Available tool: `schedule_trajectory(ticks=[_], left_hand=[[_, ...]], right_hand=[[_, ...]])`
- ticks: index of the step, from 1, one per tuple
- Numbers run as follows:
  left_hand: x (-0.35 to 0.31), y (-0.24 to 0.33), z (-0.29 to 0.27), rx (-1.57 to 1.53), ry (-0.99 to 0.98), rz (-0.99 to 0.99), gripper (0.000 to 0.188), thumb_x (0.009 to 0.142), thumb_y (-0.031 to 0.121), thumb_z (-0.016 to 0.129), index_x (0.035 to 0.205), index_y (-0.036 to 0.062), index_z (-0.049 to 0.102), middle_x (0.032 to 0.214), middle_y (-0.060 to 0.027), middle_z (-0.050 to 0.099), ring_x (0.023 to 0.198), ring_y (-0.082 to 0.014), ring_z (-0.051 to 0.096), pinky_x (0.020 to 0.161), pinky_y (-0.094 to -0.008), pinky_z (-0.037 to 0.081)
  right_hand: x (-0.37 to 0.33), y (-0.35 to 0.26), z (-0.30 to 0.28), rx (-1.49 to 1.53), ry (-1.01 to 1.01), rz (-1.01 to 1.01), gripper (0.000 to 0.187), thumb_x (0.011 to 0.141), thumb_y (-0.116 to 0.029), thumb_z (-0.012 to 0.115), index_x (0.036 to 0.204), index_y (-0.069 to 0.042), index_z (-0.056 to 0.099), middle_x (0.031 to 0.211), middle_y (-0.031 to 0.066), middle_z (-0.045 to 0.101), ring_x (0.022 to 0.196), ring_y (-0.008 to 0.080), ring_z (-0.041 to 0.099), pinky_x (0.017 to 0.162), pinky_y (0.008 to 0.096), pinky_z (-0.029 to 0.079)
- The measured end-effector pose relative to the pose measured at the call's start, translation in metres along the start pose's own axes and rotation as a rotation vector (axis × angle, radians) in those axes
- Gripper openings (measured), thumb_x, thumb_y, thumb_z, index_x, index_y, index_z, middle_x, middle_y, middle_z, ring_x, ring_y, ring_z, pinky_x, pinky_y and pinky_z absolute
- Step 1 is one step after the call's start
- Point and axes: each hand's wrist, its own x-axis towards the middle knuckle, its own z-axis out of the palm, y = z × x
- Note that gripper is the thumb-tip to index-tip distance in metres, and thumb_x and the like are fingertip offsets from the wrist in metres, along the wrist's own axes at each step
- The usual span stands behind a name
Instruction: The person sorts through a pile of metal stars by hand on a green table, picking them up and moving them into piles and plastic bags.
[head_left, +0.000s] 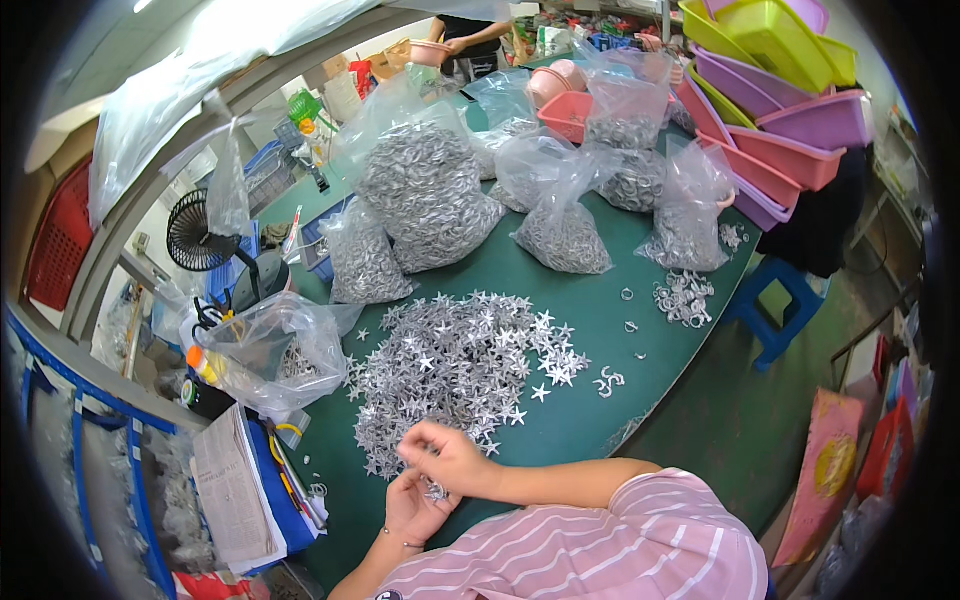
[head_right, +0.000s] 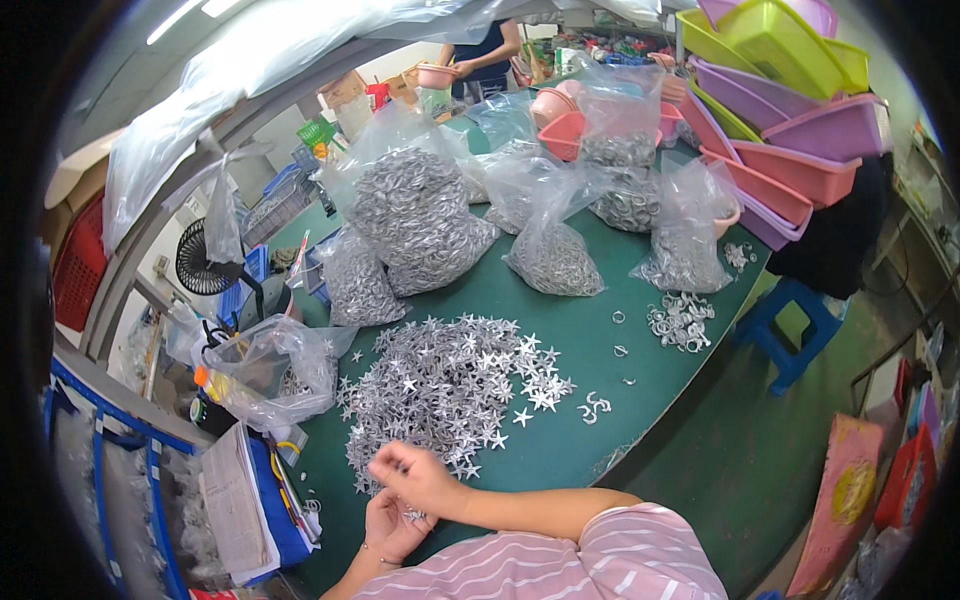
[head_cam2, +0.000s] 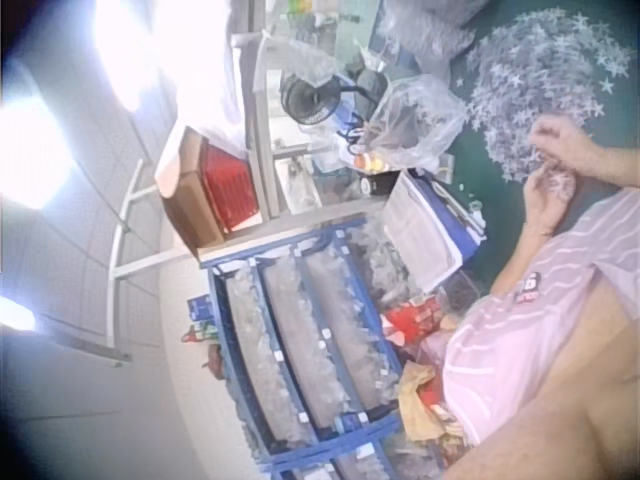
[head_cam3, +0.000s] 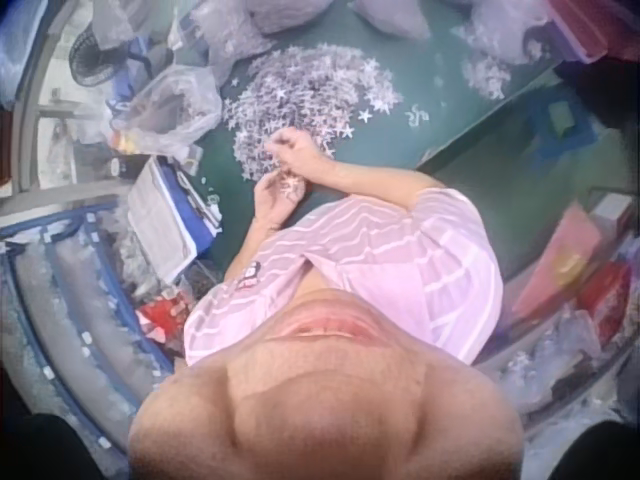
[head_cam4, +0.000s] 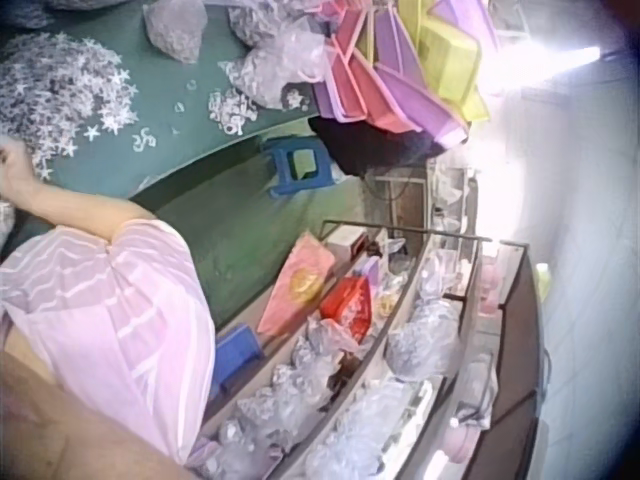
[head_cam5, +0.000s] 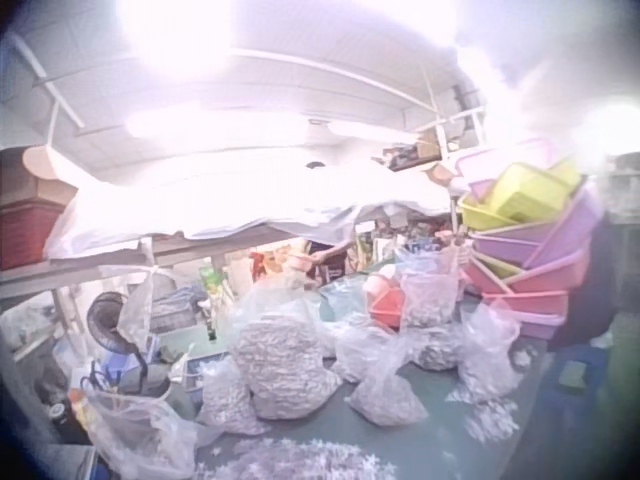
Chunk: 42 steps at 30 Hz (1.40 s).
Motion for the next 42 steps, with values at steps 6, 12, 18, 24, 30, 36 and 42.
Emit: schedule_trajectory(ticks=[6, 12, 18, 24, 30, 36, 42], left_hand=[[0.017, -0.005, -0.021, -0.040, -0.271, 0.196, 0.033, 0.095, 0.025, 0.045, 0.121, 0.0060, 0.049, 0.118, -0.0081, 0.055, 0.109, -0.0205, 0.054, 0.096, -0.0354, 0.045], [0.010, -0.001, 0.000, -0.388, -0.162, -0.089, 0.016, 0.088, 0.013, 0.053, 0.097, 0.0063, 0.065, 0.098, -0.0089, 0.061, 0.090, -0.0195, 0.057, 0.063, -0.0298, 0.049], [0.010, 0.002, -0.003, -0.354, -0.132, -0.014, 0.016, 0.082, 0.007, 0.056, 0.094, 0.0082, 0.067, 0.100, -0.0099, 0.060, 0.089, -0.0209, 0.056, 0.060, -0.0289, 0.047], [0.006, 0.003, 0.006, -0.376, -0.137, -0.096, 0.014, 0.082, 0.014, 0.056, 0.089, 0.0080, 0.067, 0.087, -0.0021, 0.055, 0.076, -0.0135, 0.050, 0.050, -0.0248, 0.038], [0.000, 0.009, 0.003, -0.346, -0.089, -0.029, 0.014, 0.085, 0.017, 0.055, 0.088, 0.0094, 0.066, 0.084, -0.0020, 0.055, 0.074, -0.0134, 0.049, 0.048, -0.0238, 0.037], [0.000, 0.007, -0.003, -0.386, -0.103, -0.047, 0.013, 0.084, 0.016, 0.055, 0.088, 0.0092, 0.065, 0.084, -0.0018, 0.054, 0.074, -0.0133, 0.049, 0.048, -0.0244, 0.037], [-0.006, 0.012, -0.006, -0.414, -0.070, -0.039, 0.013, 0.084, 0.016, 0.055, 0.087, 0.0086, 0.065, 0.078, -0.0009, 0.050, 0.071, -0.0132, 0.048, 0.047, -0.0251, 0.036]], right_hand=[[-0.009, 0.000, 0.006, -0.655, -0.105, -0.637, 0.015, 0.079, -0.021, 0.060, 0.092, -0.013, 0.063, 0.084, 0.0031, 0.061, 0.086, 0.0223, 0.058, 0.082, 0.0418, 0.040], [0.061, -0.078, -0.147, -0.767, 0.448, -0.613, 0.059, 0.077, -0.021, 0.072, 0.123, 0.002, 0.043, 0.119, 0.0185, 0.048, 0.109, 0.0324, 0.047, 0.094, 0.0403, 0.040], [0.108, -0.121, -0.283, -1.166, 0.865, 0.053, 0.128, 0.056, -0.050, 0.086, 0.144, 0.007, 0.014, 0.147, 0.0251, 0.027, 0.137, 0.0382, 0.028, 0.110, 0.0445, 0.027], [0.138, -0.108, -0.305, -1.261, 0.531, 0.318, 0.129, 0.053, -0.054, 0.086, 0.148, -0.003, 0.016, 0.150, 0.0179, 0.029, 0.140, 0.0317, 0.025, 0.108, 0.0499, 0.025], [0.163, -0.086, -0.313, -1.399, 0.632, 0.193, 0.053, 0.078, -0.043, 0.070, 0.119, -0.011, 0.058, 0.126, 0.0114, 0.057, 0.122, 0.0293, 0.048, 0.100, 0.0509, 0.032], [0.164, -0.072, -0.322, -1.147, 0.807, -0.128, 0.029, 0.088, -0.029, 0.060, 0.104, -0.006, 0.065, 0.095, 0.0168, 0.067, 0.093, 0.0349, 0.063, 0.087, 0.0419, 0.044], [0.167, -0.066, -0.335, -0.803, 1.030, -0.220, 0.027, 0.091, -0.027, 0.058, 0.098, -0.002, 0.066, 0.093, 0.0174, 0.068, 0.087, 0.0320, 0.065, 0.078, 0.0379, 0.047]])
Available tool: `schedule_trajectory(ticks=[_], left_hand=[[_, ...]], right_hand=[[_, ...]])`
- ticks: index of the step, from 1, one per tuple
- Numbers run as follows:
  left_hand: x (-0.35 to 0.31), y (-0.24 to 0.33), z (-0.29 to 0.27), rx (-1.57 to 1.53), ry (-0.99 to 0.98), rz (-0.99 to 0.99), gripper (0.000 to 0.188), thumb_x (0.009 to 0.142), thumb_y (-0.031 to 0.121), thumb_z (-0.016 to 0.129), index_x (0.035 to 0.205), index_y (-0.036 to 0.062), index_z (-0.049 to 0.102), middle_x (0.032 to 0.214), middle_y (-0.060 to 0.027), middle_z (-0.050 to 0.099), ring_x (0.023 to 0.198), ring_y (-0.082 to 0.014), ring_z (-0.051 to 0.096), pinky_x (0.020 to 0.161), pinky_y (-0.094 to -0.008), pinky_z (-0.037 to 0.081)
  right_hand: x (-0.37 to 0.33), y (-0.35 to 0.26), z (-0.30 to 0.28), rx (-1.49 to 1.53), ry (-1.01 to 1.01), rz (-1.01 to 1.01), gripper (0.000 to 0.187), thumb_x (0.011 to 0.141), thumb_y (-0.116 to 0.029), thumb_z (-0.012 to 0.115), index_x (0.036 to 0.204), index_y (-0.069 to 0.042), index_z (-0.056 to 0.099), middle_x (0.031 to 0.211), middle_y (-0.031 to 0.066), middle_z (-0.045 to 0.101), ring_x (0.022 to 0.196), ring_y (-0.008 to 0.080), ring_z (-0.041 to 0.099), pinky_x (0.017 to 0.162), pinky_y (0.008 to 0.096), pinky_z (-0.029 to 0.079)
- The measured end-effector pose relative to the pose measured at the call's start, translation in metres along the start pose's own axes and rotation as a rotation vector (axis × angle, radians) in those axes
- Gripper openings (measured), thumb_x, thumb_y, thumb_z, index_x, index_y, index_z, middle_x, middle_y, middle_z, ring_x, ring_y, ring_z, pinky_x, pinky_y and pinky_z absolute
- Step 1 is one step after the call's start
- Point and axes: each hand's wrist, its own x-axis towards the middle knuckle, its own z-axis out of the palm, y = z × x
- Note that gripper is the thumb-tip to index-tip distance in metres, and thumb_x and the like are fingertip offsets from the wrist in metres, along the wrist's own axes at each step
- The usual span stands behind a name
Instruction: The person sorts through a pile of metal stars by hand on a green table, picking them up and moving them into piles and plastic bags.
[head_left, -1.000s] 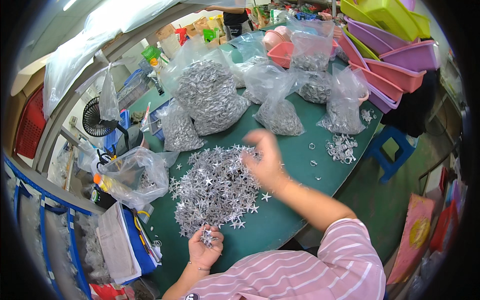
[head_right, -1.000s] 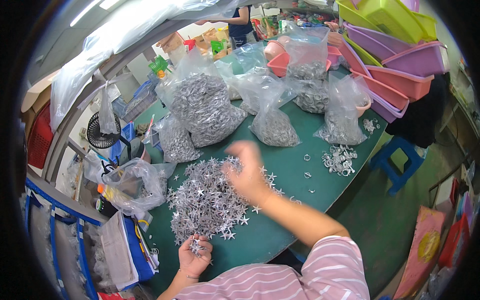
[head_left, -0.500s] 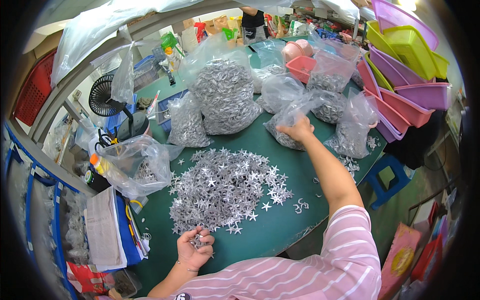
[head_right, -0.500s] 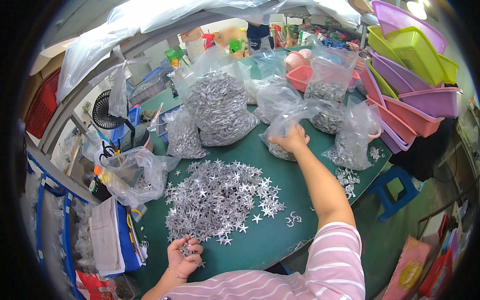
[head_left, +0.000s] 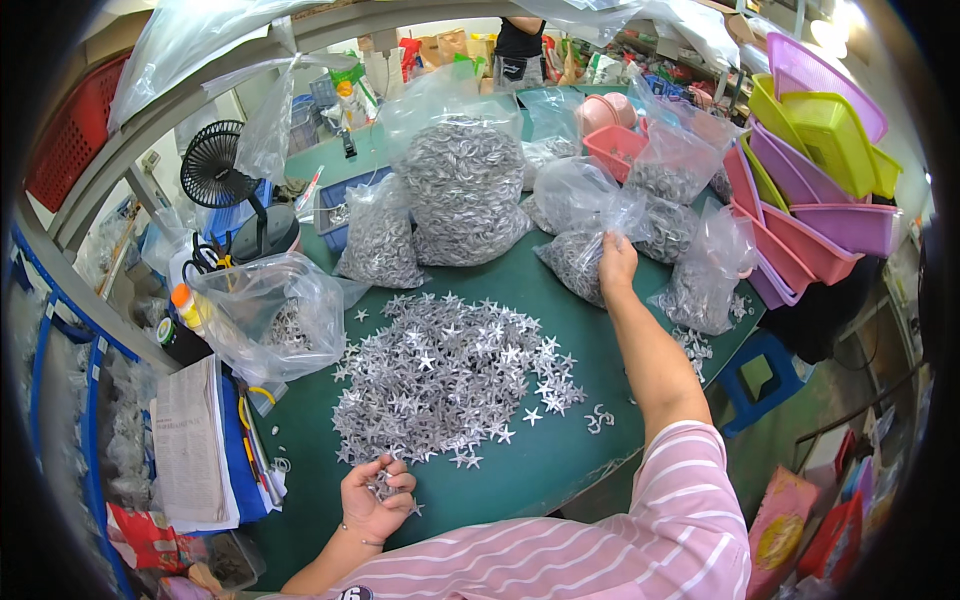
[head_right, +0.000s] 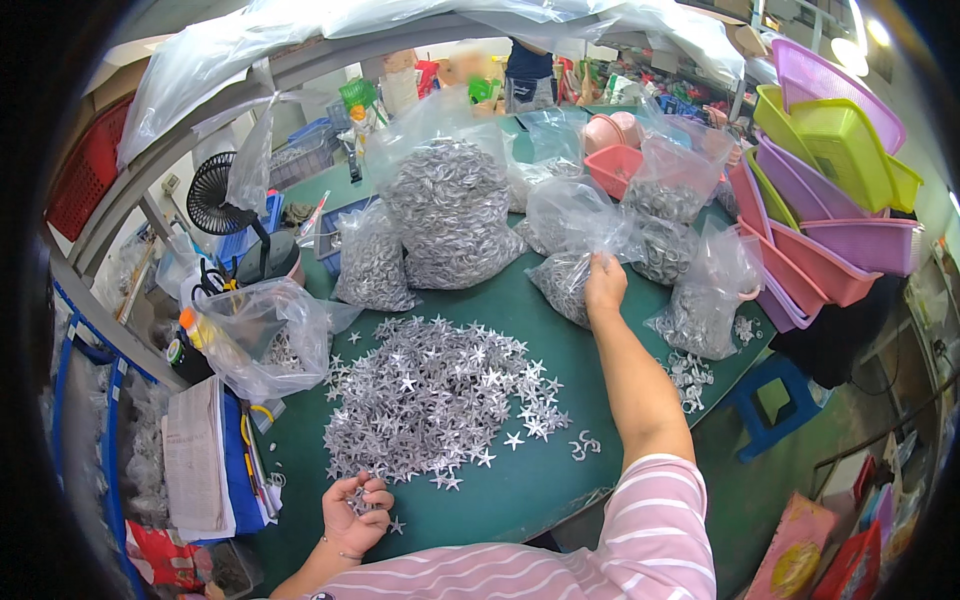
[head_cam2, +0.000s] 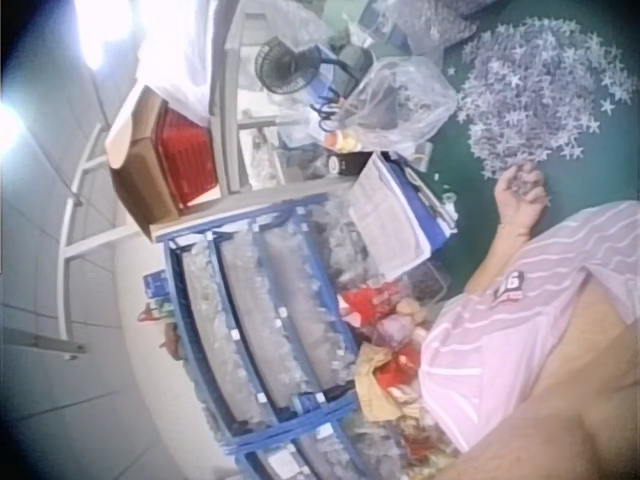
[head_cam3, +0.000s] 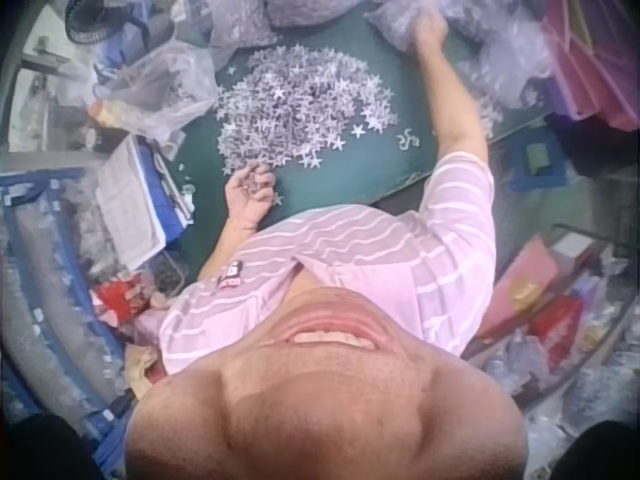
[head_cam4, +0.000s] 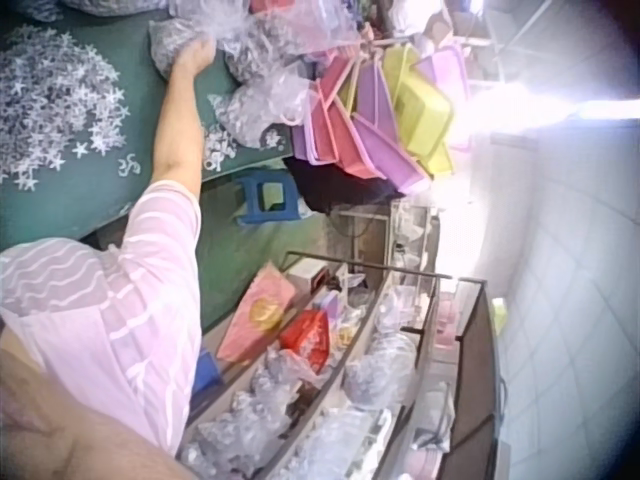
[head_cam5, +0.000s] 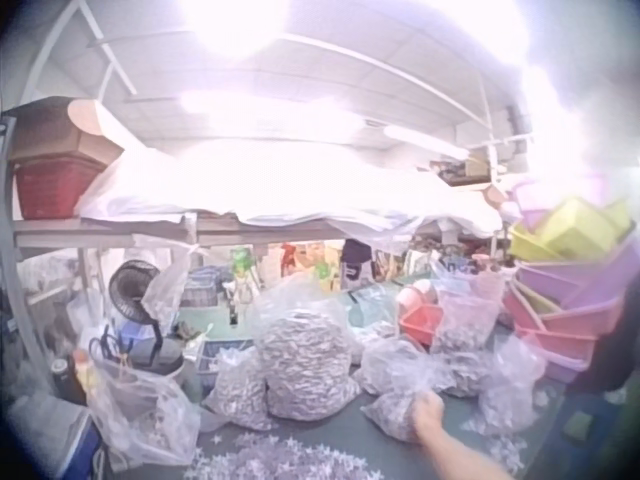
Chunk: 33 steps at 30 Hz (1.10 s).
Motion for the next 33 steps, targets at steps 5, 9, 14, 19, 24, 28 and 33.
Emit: schedule_trajectory(ticks=[5, 9, 14, 19, 24, 28, 33], left_hand=[[-0.004, 0.002, -0.004, -0.034, -0.071, -0.021, 0.014, 0.086, 0.017, 0.053, 0.088, 0.0086, 0.064, 0.076, 0.0000, 0.048, 0.069, -0.0129, 0.047, 0.046, -0.0252, 0.035], [-0.002, 0.003, -0.005, -0.047, -0.086, -0.037, 0.014, 0.087, 0.016, 0.052, 0.089, 0.0086, 0.064, 0.076, 0.0000, 0.048, 0.067, -0.0129, 0.047, 0.045, -0.0250, 0.034], [0.002, 0.004, -0.014, -0.074, -0.064, 0.025, 0.013, 0.085, 0.006, 0.054, 0.097, 0.0084, 0.059, 0.081, -0.0042, 0.051, 0.071, -0.0161, 0.049, 0.045, -0.0252, 0.037], [0.000, 0.005, -0.006, -0.218, -0.054, 0.080, 0.024, 0.091, 0.011, 0.049, 0.111, 0.0046, 0.061, 0.104, -0.0158, 0.058, 0.098, -0.0265, 0.057, 0.069, -0.0376, 0.053], [-0.003, 0.023, 0.011, -0.139, -0.207, 0.063, 0.017, 0.093, 0.014, 0.049, 0.103, 0.0061, 0.060, 0.091, -0.0055, 0.052, 0.081, -0.0166, 0.053, 0.047, -0.0261, 0.042], [-0.004, 0.045, 0.054, -0.066, -0.300, 0.130, 0.014, 0.094, 0.015, 0.049, 0.101, 0.0069, 0.058, 0.087, -0.0043, 0.050, 0.076, -0.0165, 0.052, 0.044, -0.0257, 0.039], [0.029, 0.122, 0.109, 0.025, -0.553, 0.297, 0.017, 0.095, 0.016, 0.048, 0.108, 0.0054, 0.054, 0.092, -0.0085, 0.052, 0.081, -0.0209, 0.054, 0.051, -0.0301, 0.047]], right_hand=[[0.000, 0.003, 0.010, 0.135, 0.096, 0.053, 0.027, 0.091, -0.026, 0.058, 0.096, 0.000, 0.065, 0.089, 0.0140, 0.069, 0.086, 0.0284, 0.065, 0.078, 0.0362, 0.047], [0.011, 0.000, 0.020, 0.085, 0.151, 0.093, 0.032, 0.084, -0.021, 0.063, 0.110, -0.003, 0.059, 0.100, 0.0133, 0.066, 0.096, 0.0299, 0.062, 0.086, 0.0388, 0.044], [0.034, -0.115, 0.030, 0.131, 0.302, -0.612, 0.049, 0.072, -0.007, 0.059, 0.120, -0.004, 0.052, 0.115, 0.0173, 0.058, 0.109, 0.0331, 0.054, 0.097, 0.0405, 0.039], [-0.011, -0.216, 0.007, 0.585, -0.195, -0.525, 0.032, 0.082, -0.003, 0.061, 0.113, 0.002, 0.058, 0.109, 0.0107, 0.059, 0.101, 0.0192, 0.057, 0.090, 0.0295, 0.044], [-0.151, -0.199, -0.040, 0.364, -0.494, -0.681, 0.010, 0.082, 0.005, 0.059, 0.091, 0.001, 0.061, 0.101, 0.0090, 0.062, 0.100, 0.0193, 0.058, 0.093, 0.0311, 0.042], [-0.224, -0.159, -0.065, 0.520, -0.682, -0.277, 0.007, 0.083, 0.007, 0.059, 0.085, 0.000, 0.061, 0.100, 0.0097, 0.061, 0.095, 0.0180, 0.056, 0.085, 0.0284, 0.043], [-0.260, -0.127, -0.092, 0.634, -0.672, 0.147, 0.011, 0.083, 0.007, 0.057, 0.089, 0.000, 0.063, 0.100, 0.0088, 0.063, 0.095, 0.0147, 0.057, 0.086, 0.0272, 0.043]])
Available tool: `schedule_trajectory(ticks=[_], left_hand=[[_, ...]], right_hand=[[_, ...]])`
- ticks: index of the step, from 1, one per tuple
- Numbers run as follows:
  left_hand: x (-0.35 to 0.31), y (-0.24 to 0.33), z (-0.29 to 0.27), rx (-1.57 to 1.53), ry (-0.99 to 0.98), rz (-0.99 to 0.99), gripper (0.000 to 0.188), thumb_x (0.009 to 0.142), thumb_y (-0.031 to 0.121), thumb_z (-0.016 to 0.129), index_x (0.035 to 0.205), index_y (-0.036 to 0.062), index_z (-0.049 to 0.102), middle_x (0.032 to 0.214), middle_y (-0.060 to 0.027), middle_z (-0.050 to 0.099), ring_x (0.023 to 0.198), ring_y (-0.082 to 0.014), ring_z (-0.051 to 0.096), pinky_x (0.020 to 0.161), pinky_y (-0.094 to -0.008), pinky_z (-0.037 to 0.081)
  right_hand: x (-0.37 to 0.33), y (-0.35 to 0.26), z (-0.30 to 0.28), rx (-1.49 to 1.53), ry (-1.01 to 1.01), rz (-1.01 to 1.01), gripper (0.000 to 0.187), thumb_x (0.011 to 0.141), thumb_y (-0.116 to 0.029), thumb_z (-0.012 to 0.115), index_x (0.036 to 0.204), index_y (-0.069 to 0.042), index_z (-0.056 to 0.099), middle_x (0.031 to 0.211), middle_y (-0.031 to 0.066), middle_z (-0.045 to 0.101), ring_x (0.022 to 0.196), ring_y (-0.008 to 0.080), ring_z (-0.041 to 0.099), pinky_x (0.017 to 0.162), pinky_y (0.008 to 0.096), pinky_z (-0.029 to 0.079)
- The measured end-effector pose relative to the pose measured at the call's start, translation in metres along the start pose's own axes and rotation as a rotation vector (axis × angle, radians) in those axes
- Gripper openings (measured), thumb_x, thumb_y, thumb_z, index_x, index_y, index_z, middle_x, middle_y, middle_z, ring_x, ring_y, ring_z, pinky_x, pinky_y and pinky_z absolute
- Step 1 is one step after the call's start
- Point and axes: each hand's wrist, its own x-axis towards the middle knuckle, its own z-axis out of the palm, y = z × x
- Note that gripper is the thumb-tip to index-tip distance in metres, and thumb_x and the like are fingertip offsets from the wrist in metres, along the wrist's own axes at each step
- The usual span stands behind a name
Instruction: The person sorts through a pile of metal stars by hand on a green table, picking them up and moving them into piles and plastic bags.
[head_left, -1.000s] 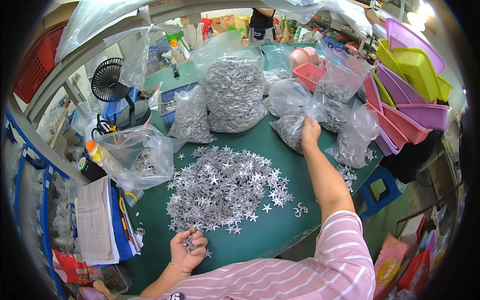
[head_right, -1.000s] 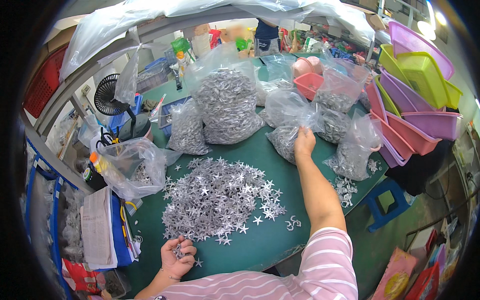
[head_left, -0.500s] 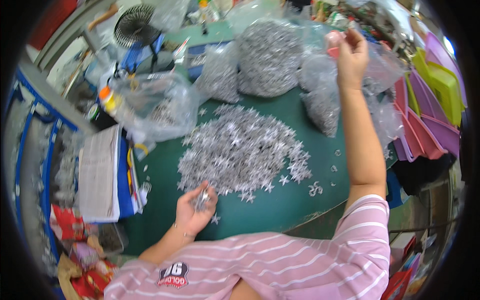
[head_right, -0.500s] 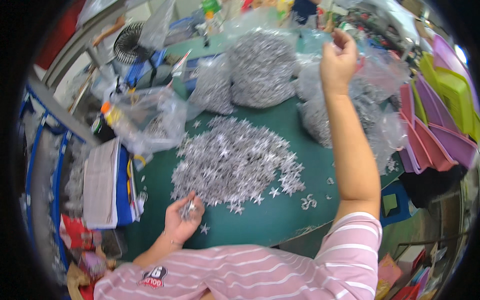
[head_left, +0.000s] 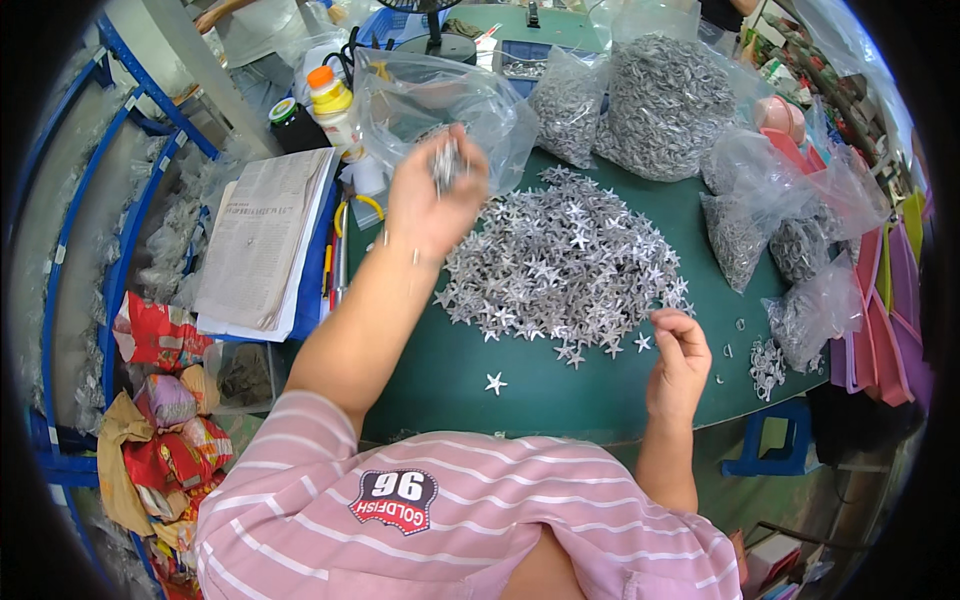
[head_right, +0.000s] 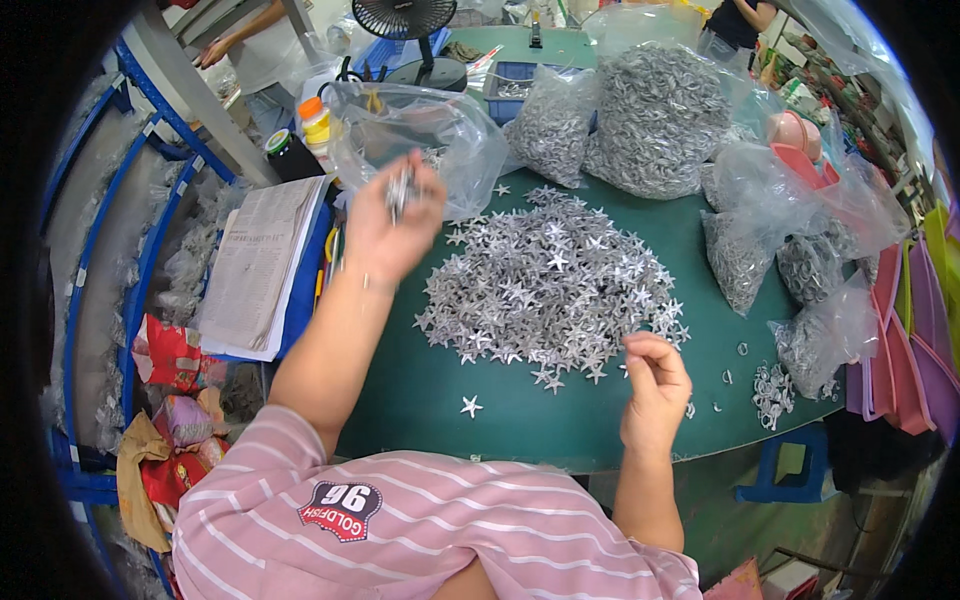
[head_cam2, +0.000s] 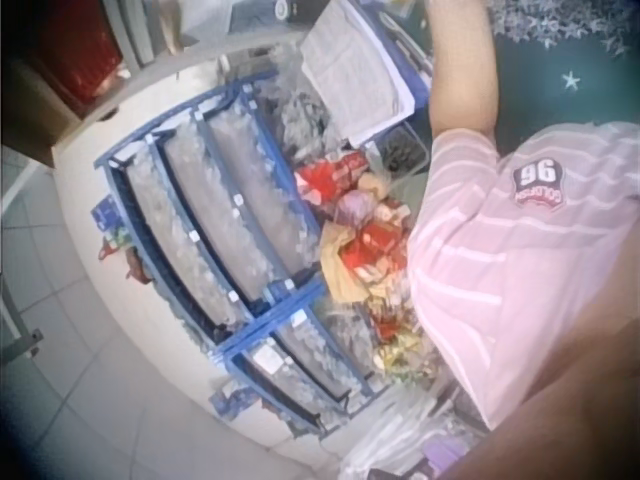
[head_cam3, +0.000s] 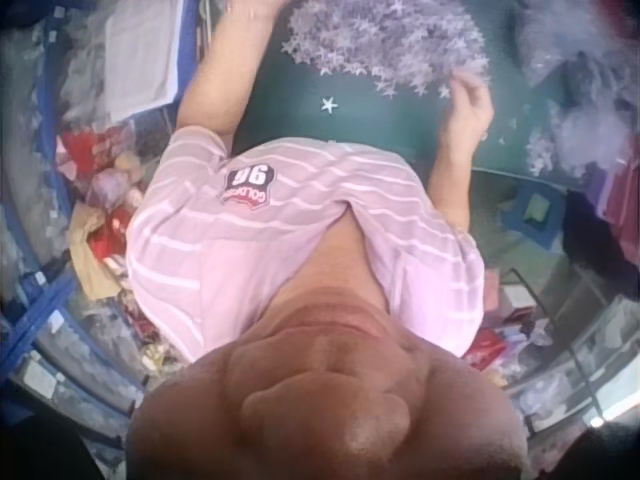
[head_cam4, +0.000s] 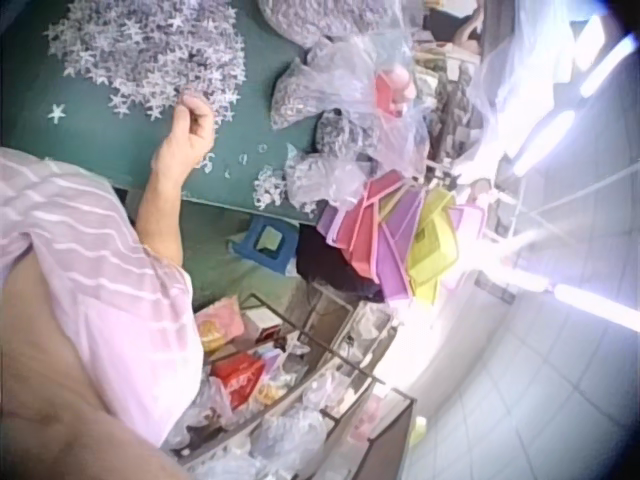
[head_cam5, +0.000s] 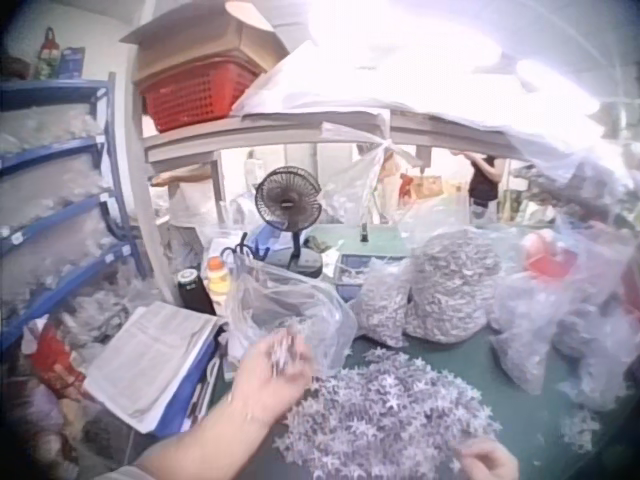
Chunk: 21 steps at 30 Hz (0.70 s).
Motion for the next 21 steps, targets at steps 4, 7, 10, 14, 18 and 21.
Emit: schedule_trajectory(ticks=[4, 7, 10, 14, 18, 21], left_hand=[[0.047, 0.016, 0.048, 0.576, 0.692, 0.583, 0.037, 0.095, 0.016, 0.047, 0.128, 0.0001, 0.044, 0.132, -0.0190, 0.045, 0.121, -0.0379, 0.047, 0.098, -0.0626, 0.038], [0.036, 0.028, 0.035, 0.790, 0.500, 0.458, 0.041, 0.095, 0.016, 0.048, 0.133, 0.0003, 0.043, 0.142, -0.0178, 0.037, 0.132, -0.0386, 0.036, 0.105, -0.0640, 0.028], [0.024, 0.077, -0.024, 0.995, 0.225, 0.523, 0.048, 0.090, 0.009, 0.056, 0.132, -0.0047, 0.036, 0.131, -0.0259, 0.044, 0.124, -0.0346, 0.047, 0.104, -0.0446, 0.041], [-0.053, -0.032, -0.008, 1.853, 0.276, 0.268, 0.036, 0.084, 0.010, 0.065, 0.118, 0.0035, 0.052, 0.105, -0.0116, 0.061, 0.090, -0.0260, 0.061, 0.078, -0.0339, 0.051], [-0.102, -0.069, -0.078, 2.655, 0.165, 0.440, 0.049, 0.072, 0.009, 0.072, 0.118, 0.0086, 0.054, 0.110, -0.0160, 0.051, 0.103, -0.0347, 0.053, 0.089, -0.0407, 0.044], [-0.131, -0.084, -0.089, 2.610, 0.153, 0.506, 0.049, 0.069, 0.001, 0.071, 0.115, 0.0075, 0.055, 0.114, -0.0158, 0.049, 0.106, -0.0361, 0.049, 0.093, -0.0412, 0.042]], right_hand=[[-0.012, -0.006, -0.023, -0.098, 0.050, -0.005, 0.012, 0.084, 0.008, 0.055, 0.090, 0.000, 0.062, 0.100, 0.0089, 0.063, 0.094, 0.0148, 0.057, 0.087, 0.0268, 0.043], [-0.023, -0.004, -0.033, -0.156, 0.046, -0.031, 0.012, 0.085, 0.008, 0.055, 0.090, 0.001, 0.062, 0.098, 0.0082, 0.062, 0.091, 0.0149, 0.058, 0.086, 0.0273, 0.045], [-0.034, 0.004, -0.014, -0.279, -0.076, -0.043, 0.011, 0.085, 0.009, 0.053, 0.091, 0.003, 0.061, 0.095, 0.0080, 0.062, 0.086, 0.0152, 0.059, 0.080, 0.0270, 0.048], [-0.040, 0.019, 0.027, -0.642, -0.545, -0.274, 0.021, 0.077, 0.010, 0.054, 0.094, 0.001, 0.063, 0.098, 0.0148, 0.065, 0.091, 0.0281, 0.064, 0.082, 0.0332, 0.051], [-0.033, 0.063, 0.082, -0.746, -0.735, -0.622, 0.039, 0.074, 0.005, 0.056, 0.112, -0.002, 0.060, 0.126, 0.0147, 0.056, 0.116, 0.0332, 0.054, 0.097, 0.0431, 0.044], [-0.032, 0.071, 0.091, -0.947, -0.863, -0.750, 0.039, 0.074, 0.003, 0.057, 0.112, -0.003, 0.061, 0.125, 0.0133, 0.056, 0.117, 0.0325, 0.053, 0.096, 0.0423, 0.043]])
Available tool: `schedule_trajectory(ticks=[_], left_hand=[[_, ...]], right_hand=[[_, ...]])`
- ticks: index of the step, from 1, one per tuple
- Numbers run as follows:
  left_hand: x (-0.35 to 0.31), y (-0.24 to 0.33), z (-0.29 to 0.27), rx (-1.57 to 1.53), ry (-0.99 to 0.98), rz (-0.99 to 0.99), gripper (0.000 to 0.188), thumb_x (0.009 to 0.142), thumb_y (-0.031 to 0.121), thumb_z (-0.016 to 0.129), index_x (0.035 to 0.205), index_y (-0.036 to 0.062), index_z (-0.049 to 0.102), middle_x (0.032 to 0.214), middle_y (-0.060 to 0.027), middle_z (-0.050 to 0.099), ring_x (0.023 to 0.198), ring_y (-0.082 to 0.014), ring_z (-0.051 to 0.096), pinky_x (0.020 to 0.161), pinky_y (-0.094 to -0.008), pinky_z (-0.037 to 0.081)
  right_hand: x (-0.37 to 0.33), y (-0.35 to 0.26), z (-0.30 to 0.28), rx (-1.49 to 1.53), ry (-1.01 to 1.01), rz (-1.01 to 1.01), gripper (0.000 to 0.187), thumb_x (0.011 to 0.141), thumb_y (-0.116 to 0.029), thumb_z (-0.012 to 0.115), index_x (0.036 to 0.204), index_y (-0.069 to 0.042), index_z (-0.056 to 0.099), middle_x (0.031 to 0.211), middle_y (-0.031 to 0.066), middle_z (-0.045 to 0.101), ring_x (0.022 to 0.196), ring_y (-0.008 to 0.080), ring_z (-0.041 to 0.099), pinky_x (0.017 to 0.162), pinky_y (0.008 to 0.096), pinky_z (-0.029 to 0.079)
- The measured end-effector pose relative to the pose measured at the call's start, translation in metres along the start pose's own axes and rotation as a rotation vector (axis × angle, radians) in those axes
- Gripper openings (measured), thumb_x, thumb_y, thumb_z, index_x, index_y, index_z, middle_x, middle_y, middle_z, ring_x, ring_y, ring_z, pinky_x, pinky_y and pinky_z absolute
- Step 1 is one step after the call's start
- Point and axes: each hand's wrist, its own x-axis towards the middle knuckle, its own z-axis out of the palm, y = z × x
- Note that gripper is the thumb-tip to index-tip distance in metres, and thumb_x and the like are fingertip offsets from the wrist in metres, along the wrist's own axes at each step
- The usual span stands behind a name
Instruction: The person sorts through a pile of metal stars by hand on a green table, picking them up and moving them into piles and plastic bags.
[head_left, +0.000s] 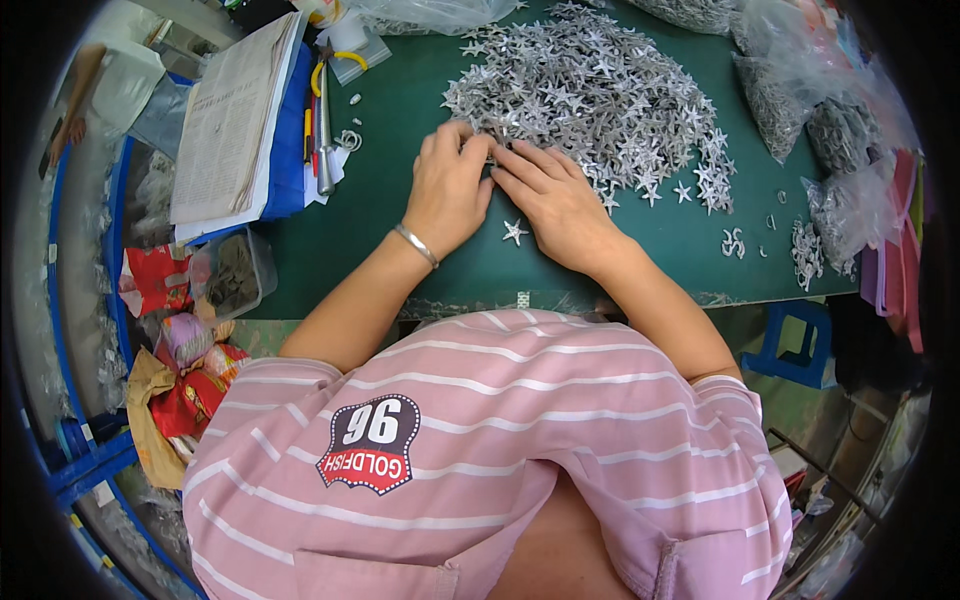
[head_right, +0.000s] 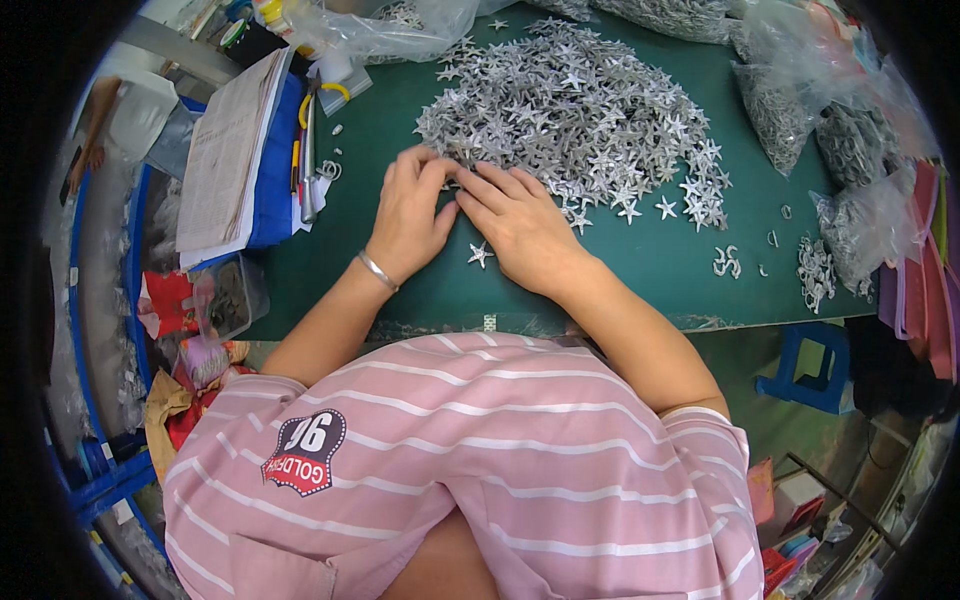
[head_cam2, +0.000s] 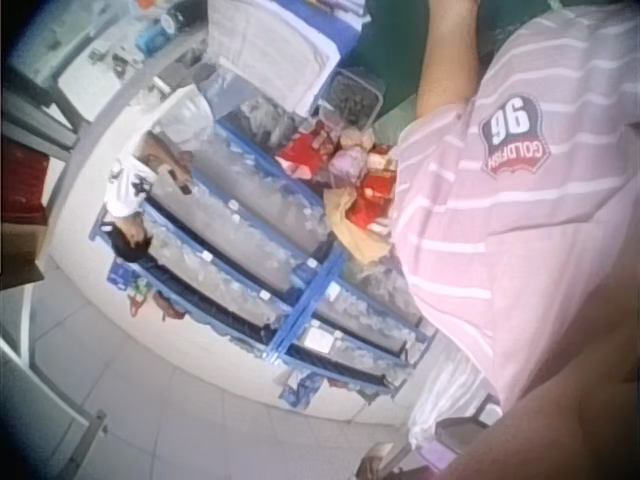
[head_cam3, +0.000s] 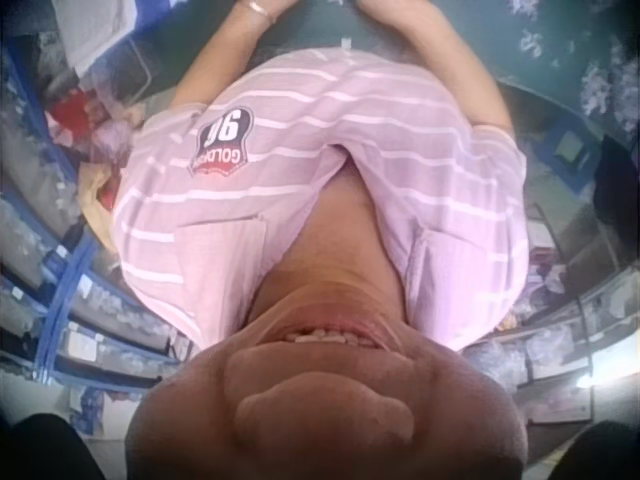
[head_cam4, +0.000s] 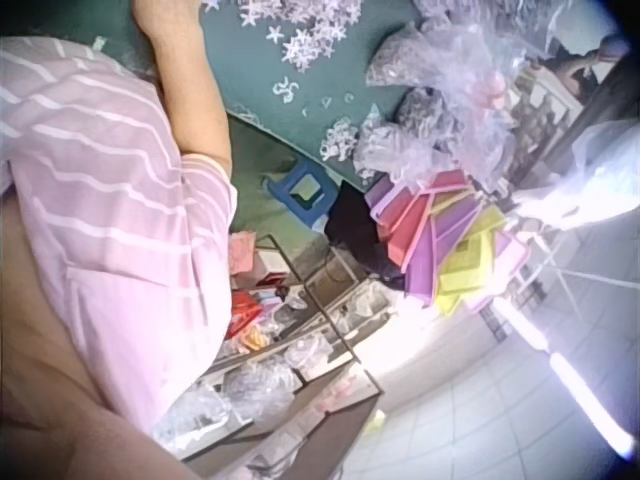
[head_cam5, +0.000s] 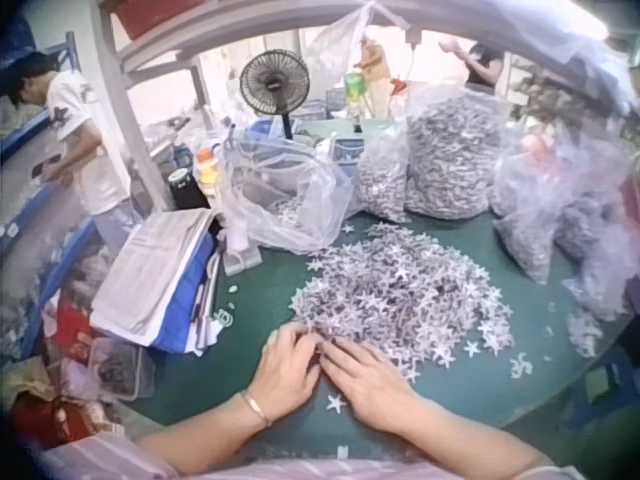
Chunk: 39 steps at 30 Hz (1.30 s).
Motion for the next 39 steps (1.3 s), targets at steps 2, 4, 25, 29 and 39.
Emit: schedule_trajectory(ticks=[2, 4, 25, 29, 39], left_hand=[[-0.016, -0.003, -0.004, -0.090, -0.067, -0.008, 0.046, 0.069, 0.001, 0.072, 0.112, 0.0065, 0.057, 0.112, -0.0153, 0.050, 0.104, -0.0348, 0.050, 0.092, -0.0407, 0.042], [-0.026, -0.006, -0.008, -0.270, -0.131, -0.035, 0.041, 0.069, 0.002, 0.073, 0.107, 0.0059, 0.060, 0.110, -0.0146, 0.051, 0.103, -0.0336, 0.051, 0.090, -0.0395, 0.042], [-0.035, 0.005, -0.012, -0.829, -0.041, -0.305, 0.011, 0.083, -0.003, 0.066, 0.094, -0.0015, 0.065, 0.094, -0.0052, 0.064, 0.083, -0.0094, 0.061, 0.073, -0.0217, 0.050], [-0.045, -0.001, -0.017, -0.914, -0.128, -0.453, 0.012, 0.082, -0.003, 0.068, 0.094, -0.0003, 0.066, 0.096, -0.0059, 0.065, 0.081, -0.0100, 0.061, 0.070, -0.0214, 0.050], [-0.063, 0.001, -0.038, -0.418, -0.117, -0.240, 0.012, 0.079, -0.001, 0.068, 0.092, 0.0002, 0.067, 0.093, -0.0061, 0.061, 0.073, -0.0113, 0.058, 0.063, -0.0221, 0.047]], right_hand=[[-0.008, 0.000, -0.011, 0.034, -0.117, -0.031, 0.039, 0.073, 0.003, 0.058, 0.111, -0.004, 0.061, 0.124, 0.0127, 0.057, 0.117, 0.0318, 0.053, 0.095, 0.0410, 0.044], [-0.024, 0.010, -0.012, 0.172, -0.150, -0.018, 0.039, 0.074, 0.003, 0.058, 0.112, -0.004, 0.061, 0.123, 0.0119, 0.057, 0.115, 0.0321, 0.053, 0.094, 0.0406, 0.044], [-0.049, -0.009, -0.010, 0.247, 0.145, 0.266, 0.020, 0.070, 0.003, 0.068, 0.088, -0.004, 0.064, 0.092, 0.0083, 0.060, 0.081, 0.0288, 0.057, 0.071, 0.0373, 0.046], [-0.053, -0.007, -0.017, 0.170, 0.186, 0.114, 0.018, 0.070, 0.005, 0.067, 0.085, -0.003, 0.063, 0.086, 0.0096, 0.059, 0.076, 0.0290, 0.057, 0.066, 0.0373, 0.046], [-0.072, -0.015, -0.041, 0.322, 0.149, 0.364, 0.018, 0.076, 0.007, 0.066, 0.092, -0.002, 0.066, 0.089, 0.0108, 0.063, 0.080, 0.0265, 0.061, 0.070, 0.0338, 0.049]])
